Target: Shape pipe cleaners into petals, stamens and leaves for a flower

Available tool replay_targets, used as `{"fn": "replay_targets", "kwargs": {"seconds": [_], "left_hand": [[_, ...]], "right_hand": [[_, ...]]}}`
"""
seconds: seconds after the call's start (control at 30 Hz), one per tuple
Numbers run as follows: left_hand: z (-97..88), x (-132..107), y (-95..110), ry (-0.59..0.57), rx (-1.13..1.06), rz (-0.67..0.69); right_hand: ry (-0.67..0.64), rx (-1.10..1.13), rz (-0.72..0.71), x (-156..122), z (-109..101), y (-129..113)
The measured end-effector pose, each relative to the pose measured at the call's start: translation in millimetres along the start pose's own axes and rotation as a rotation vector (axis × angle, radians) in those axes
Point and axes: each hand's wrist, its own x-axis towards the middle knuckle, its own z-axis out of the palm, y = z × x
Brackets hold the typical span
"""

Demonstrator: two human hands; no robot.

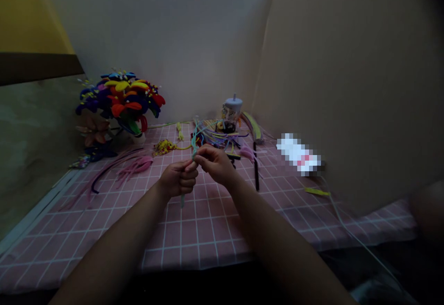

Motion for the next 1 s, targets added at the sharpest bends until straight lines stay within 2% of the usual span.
{"fn": "replay_targets", "kwargs": {"seconds": [0.13,0.2,0.33,0.43,0.73,0.9,1.0], "left_hand": [[-1.3,-0.5,0.7,0.003,0.027,-0.022],[-0.9,1.2,1.1,0.069,0.089,0.005],[0.2,7.5,0.7,0.277,0.212,0.179],[1.8,9.2,0.6,0.335,0.217,0.226],[14.5,2.5,-0.6,0.126,-0.079,0.127],[15.1,2.8,-2.5,0.095,-0.079,0.115],[13.8,3.0,-1.5,0.093,-0.072,0.117]], "right_hand": [[0.001,-0.001,0.012,-0.3,0.5,-0.7],[0.021,-0.01,0.022,0.4,0.8,1.2],[0.093,-0.075,0.037,2.5,0.9,7.7],[0.087,-0.071,0.041,3.0,1.2,9.0],[-0.002,0.131,0.001,2.6,-1.1,-7.1],[-0.007,0.156,-0.017,2.5,-1.2,-7.7],[-0.013,0.179,0.047,1.9,0.3,-4.5]]}}
